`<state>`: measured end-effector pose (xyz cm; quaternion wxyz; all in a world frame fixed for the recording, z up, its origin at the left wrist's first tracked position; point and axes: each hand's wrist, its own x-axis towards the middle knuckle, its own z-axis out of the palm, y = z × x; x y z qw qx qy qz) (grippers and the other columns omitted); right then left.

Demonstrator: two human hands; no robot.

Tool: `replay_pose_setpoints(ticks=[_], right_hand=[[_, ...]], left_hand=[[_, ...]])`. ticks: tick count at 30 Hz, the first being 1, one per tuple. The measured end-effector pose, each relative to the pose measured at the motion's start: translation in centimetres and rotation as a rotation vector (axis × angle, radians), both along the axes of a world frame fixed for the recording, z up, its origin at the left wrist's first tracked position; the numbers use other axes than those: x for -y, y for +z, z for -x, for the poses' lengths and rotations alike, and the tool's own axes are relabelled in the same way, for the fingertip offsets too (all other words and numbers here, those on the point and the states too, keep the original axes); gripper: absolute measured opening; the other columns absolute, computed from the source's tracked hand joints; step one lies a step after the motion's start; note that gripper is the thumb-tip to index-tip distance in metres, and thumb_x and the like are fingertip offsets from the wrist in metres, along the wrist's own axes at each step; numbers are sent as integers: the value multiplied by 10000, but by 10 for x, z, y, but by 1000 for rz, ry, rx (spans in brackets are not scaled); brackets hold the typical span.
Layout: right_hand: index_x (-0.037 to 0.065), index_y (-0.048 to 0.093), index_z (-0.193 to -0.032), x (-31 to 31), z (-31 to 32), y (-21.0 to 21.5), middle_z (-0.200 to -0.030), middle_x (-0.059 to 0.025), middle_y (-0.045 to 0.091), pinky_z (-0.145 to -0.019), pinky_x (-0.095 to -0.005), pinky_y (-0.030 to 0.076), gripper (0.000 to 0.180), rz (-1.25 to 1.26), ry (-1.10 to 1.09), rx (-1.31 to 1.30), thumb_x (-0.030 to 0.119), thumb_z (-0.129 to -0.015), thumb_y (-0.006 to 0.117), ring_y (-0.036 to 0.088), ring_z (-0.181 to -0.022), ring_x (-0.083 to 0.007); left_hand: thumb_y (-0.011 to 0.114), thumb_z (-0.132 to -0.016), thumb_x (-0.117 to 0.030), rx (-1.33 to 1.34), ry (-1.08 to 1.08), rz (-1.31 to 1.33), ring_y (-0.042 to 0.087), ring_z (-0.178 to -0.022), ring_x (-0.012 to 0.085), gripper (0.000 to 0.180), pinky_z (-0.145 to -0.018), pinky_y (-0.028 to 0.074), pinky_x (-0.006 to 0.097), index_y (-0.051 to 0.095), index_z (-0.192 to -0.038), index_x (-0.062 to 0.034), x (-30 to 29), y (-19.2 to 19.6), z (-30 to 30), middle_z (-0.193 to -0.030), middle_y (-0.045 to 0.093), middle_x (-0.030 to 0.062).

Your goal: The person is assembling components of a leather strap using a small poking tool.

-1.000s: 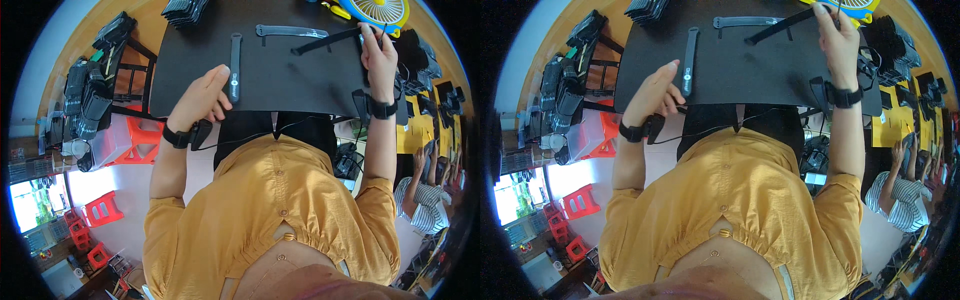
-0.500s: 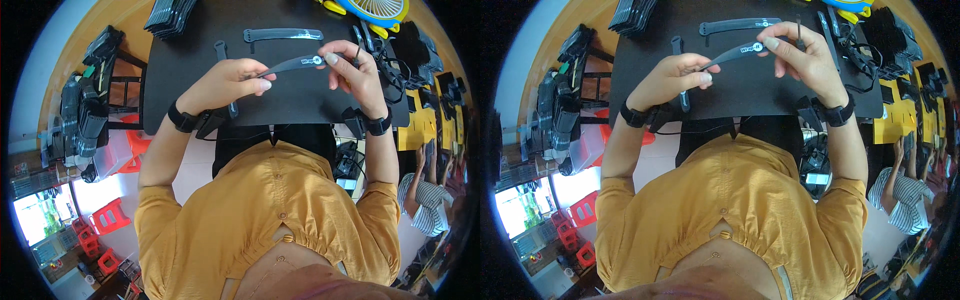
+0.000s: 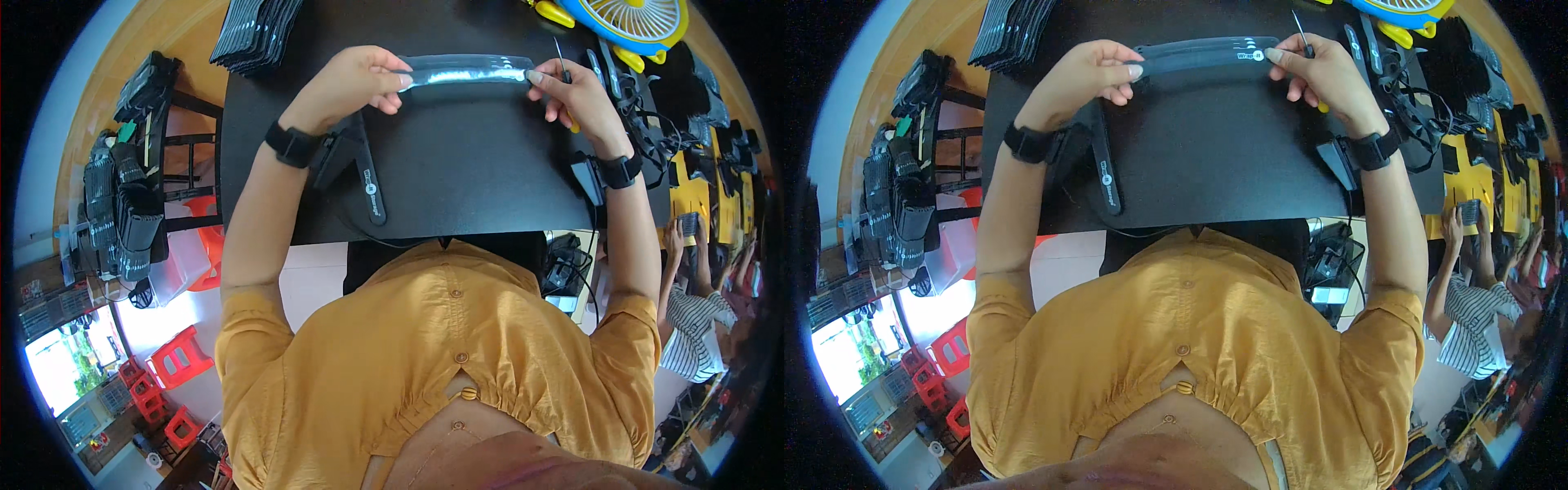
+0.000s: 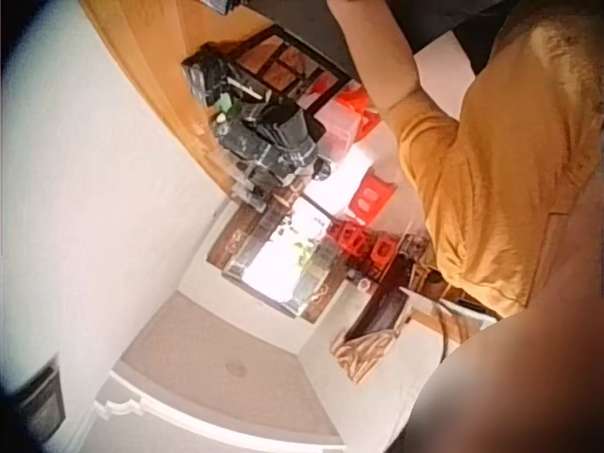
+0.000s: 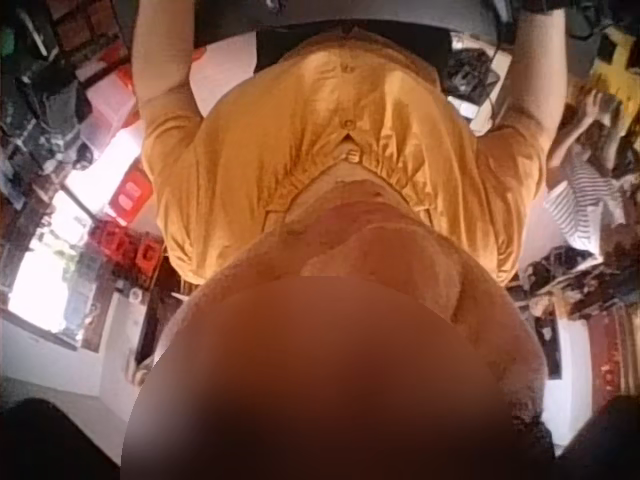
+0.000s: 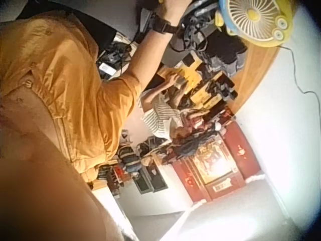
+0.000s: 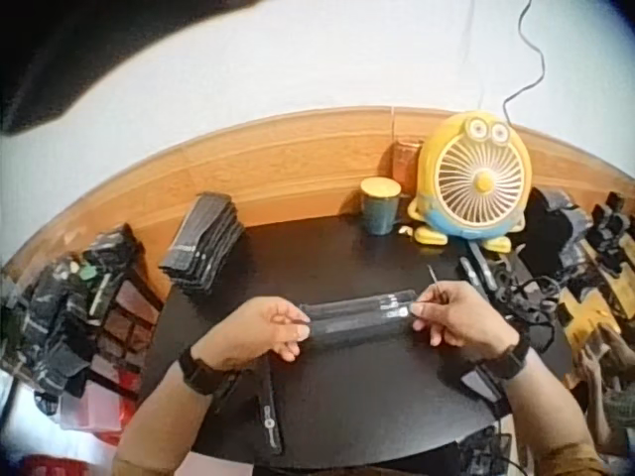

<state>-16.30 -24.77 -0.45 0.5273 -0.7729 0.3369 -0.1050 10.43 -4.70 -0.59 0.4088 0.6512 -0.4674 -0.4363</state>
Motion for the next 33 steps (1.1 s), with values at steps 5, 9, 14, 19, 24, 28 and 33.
replay_pose_setpoints(ticks=[5, 9, 14, 19, 24, 28, 33], right_hand=[[78, 630, -1015, 15, 1, -17, -769, 9, 675, -409, -138, 362, 173, -44, 5, -33, 242, -978, 592, 558, -534, -12], [85, 628, -995, 13, 1, -11, -708, 34, 623, -413, -148, 348, 153, -2, -60, -121, 232, -973, 594, 523, -511, -13], [83, 627, -971, 17, 1, -13, -680, 38, 603, -415, -154, 354, 171, -63, -82, -109, 253, -956, 624, 514, -497, -14], [92, 630, -957, 18, 0, -17, -664, 47, 594, -404, -145, 357, 195, -48, -111, -136, 282, -933, 661, 512, -481, -14], [89, 627, -952, 12, -2, -12, -657, 44, 590, -397, -150, 360, 205, -19, -135, -158, 289, -929, 667, 513, -472, -18], [72, 637, -998, 10, -4, -13, -661, 30, 596, -397, -156, 381, 237, 18, -137, -156, 299, -934, 658, 523, -474, -22], [54, 651, -1029, 9, -7, -14, -668, 11, 615, -402, -155, 396, 265, 83, -154, -206, 304, -945, 639, 537, -479, -24]], left_hand=[[703, -878, -202, 101, 97, -82, 650, -593, 113, 203, -557, 530, 227, 692, -863, 0, 9, -15, -9, -708, 661, 63], [689, -902, -238, 122, 111, -120, 617, -571, 84, 234, -527, 513, 195, 663, -897, -5, 8, -20, -8, -713, 646, 34], [698, -892, -241, 223, 196, -169, 595, -511, 89, 238, -471, 479, 203, 663, -863, -7, 12, -15, -4, -665, 626, 25], [701, -889, -248, 220, 205, -192, 596, -516, 89, 243, -466, 475, 204, 659, -860, -10, 13, -14, -4, -662, 620, 21], [704, -884, -248, 248, 205, -207, 596, -518, 88, 234, -461, 472, 204, 659, -861, -20, 15, -10, 0, -664, 613, 16], [695, -875, -204, 179, 219, -234, 617, -528, 114, 218, -499, 508, 245, 667, -836, 9, 13, -7, -3, -667, 630, 42], [694, -891, -244, 183, 218, -227, 580, -507, 70, 216, -448, 462, 199, 650, -832, -41, 14, -13, -4, -646, 604, -3]])
